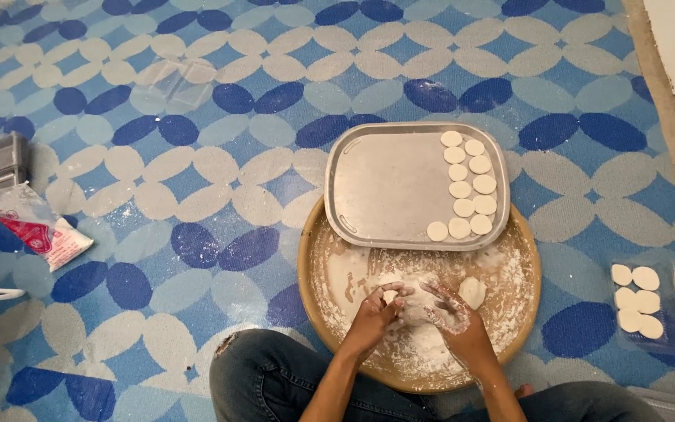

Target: Hand-rolling small pieces of dough into uniform balls and arranging them on a metal tray.

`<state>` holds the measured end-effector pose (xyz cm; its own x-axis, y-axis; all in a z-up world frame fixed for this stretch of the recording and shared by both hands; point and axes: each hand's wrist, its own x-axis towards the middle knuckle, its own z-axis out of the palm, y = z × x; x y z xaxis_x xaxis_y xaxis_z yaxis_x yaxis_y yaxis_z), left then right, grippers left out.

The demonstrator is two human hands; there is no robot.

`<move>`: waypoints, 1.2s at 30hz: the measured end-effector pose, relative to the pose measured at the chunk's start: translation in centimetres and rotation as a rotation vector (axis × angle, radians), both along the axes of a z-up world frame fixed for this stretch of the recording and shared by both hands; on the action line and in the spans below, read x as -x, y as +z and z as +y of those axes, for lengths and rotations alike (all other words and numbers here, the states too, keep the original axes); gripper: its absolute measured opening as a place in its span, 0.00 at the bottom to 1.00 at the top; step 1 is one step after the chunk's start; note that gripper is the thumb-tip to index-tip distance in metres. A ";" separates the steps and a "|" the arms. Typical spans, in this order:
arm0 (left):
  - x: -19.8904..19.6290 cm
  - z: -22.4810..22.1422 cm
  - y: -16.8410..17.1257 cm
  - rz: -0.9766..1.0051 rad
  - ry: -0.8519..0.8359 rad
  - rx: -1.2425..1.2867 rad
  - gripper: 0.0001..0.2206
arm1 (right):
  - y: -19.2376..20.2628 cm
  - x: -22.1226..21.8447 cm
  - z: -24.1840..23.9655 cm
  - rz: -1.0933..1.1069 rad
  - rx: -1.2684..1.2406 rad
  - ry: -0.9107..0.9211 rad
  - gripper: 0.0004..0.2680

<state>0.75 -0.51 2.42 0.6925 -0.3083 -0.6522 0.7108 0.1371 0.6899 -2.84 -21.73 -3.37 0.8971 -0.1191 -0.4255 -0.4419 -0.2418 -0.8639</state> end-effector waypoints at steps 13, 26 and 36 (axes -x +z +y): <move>1.0 -0.4 -3.3 0.041 -0.002 -0.075 0.21 | 4.3 0.4 2.9 0.083 -0.033 0.120 0.27; 2.3 0.1 -3.8 -0.137 -0.189 0.406 0.37 | 3.5 -0.2 3.4 -0.079 0.407 0.532 0.24; 1.5 0.6 -3.6 0.109 0.094 0.845 0.28 | 1.2 0.4 3.0 -0.109 0.138 0.087 0.13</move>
